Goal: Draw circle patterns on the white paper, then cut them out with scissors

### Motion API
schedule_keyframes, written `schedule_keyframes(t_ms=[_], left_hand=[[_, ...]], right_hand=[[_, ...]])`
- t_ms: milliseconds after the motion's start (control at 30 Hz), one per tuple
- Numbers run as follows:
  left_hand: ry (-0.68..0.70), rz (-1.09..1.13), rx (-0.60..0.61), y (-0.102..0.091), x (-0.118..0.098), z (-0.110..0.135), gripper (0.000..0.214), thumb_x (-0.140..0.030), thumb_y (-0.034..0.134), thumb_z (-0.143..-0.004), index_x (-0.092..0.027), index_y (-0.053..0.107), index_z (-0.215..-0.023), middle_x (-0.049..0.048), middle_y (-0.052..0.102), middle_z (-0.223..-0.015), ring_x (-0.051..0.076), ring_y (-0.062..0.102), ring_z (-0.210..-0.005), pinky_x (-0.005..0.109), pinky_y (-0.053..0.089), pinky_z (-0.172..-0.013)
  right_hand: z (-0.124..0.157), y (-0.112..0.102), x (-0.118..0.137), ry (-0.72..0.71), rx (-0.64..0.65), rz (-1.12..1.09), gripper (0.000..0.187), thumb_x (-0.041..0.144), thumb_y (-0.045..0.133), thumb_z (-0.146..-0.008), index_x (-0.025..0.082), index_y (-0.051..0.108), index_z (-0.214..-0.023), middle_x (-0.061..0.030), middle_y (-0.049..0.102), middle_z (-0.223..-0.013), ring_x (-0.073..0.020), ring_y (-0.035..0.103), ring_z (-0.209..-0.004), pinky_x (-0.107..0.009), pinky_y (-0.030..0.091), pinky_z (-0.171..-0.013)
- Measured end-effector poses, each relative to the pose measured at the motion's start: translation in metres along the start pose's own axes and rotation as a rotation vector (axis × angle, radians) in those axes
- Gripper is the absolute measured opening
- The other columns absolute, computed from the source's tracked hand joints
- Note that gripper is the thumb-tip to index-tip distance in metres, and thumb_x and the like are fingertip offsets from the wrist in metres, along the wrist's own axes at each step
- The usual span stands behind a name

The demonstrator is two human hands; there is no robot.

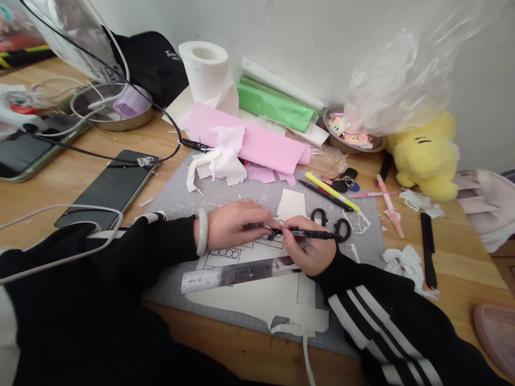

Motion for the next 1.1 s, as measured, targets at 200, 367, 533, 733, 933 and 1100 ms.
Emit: schedule_keyframes(t_ms=[200, 367, 533, 733, 933, 1100], left_hand=[[0.011, -0.002, -0.023, -0.0004, 0.0007, 0.0005, 0.014, -0.021, 0.053, -0.085, -0.017, 0.061, -0.096, 0.0012, 0.068, -0.082, 0.012, 0.059, -0.073, 0.024, 0.043, -0.072], [0.007, 0.013, -0.025, 0.0000, 0.0003, 0.0000, 0.014, -0.021, 0.053, -0.085, -0.017, 0.062, -0.096, 0.0017, 0.068, -0.083, 0.012, 0.060, -0.075, 0.023, 0.044, -0.072], [-0.003, 0.016, -0.019, 0.0000, -0.0008, -0.0002, 0.014, -0.020, 0.053, -0.085, -0.016, 0.062, -0.095, 0.0021, 0.069, -0.083, 0.013, 0.061, -0.075, 0.024, 0.044, -0.072], [-0.005, 0.028, -0.008, -0.0002, -0.0011, -0.0011, 0.014, -0.020, 0.053, -0.085, -0.017, 0.062, -0.095, 0.0017, 0.070, -0.085, 0.013, 0.061, -0.076, 0.025, 0.044, -0.074], [0.009, 0.029, -0.012, -0.0002, -0.0021, -0.0014, 0.014, -0.019, 0.053, -0.085, -0.017, 0.062, -0.095, 0.0017, 0.070, -0.086, 0.012, 0.062, -0.077, 0.024, 0.044, -0.074], [0.010, 0.021, -0.015, -0.0003, -0.0021, -0.0007, 0.014, -0.019, 0.053, -0.084, -0.016, 0.062, -0.095, 0.0020, 0.069, -0.084, 0.012, 0.062, -0.077, 0.024, 0.044, -0.074]], right_hand=[[-0.0004, 0.0034, -0.0041, 0.048, 0.046, -0.061, 0.007, 0.014, 0.050, -0.077, 0.018, 0.055, -0.075, 0.0019, 0.058, -0.061, -0.0068, 0.050, -0.047, -0.018, 0.042, -0.047], [0.0003, 0.0033, -0.0041, 0.053, 0.049, -0.062, 0.007, 0.014, 0.050, -0.076, 0.018, 0.055, -0.074, 0.0022, 0.058, -0.061, -0.0066, 0.049, -0.047, -0.017, 0.041, -0.047], [0.0007, 0.0022, -0.0032, 0.042, 0.046, -0.045, 0.007, 0.014, 0.050, -0.075, 0.018, 0.055, -0.073, 0.0022, 0.058, -0.060, -0.0068, 0.050, -0.048, -0.017, 0.041, -0.048], [0.0004, 0.0029, -0.0028, 0.039, 0.048, -0.041, 0.007, 0.014, 0.049, -0.075, 0.018, 0.054, -0.072, 0.0027, 0.057, -0.059, -0.0071, 0.048, -0.047, -0.017, 0.041, -0.048], [0.0014, 0.0022, -0.0031, 0.038, 0.040, -0.036, 0.007, 0.014, 0.050, -0.074, 0.018, 0.054, -0.071, 0.0027, 0.056, -0.059, -0.0069, 0.048, -0.048, -0.017, 0.040, -0.048], [0.0009, 0.0025, -0.0032, 0.041, 0.045, -0.050, 0.006, 0.014, 0.050, -0.074, 0.018, 0.054, -0.071, 0.0027, 0.056, -0.059, -0.0068, 0.048, -0.048, -0.017, 0.040, -0.048]])
Point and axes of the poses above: each hand's wrist, its own z-axis away from the middle knuckle, its own y-axis out of the palm, x = y × z, the point moved 6 cm from there along -z, towards the middle knuckle
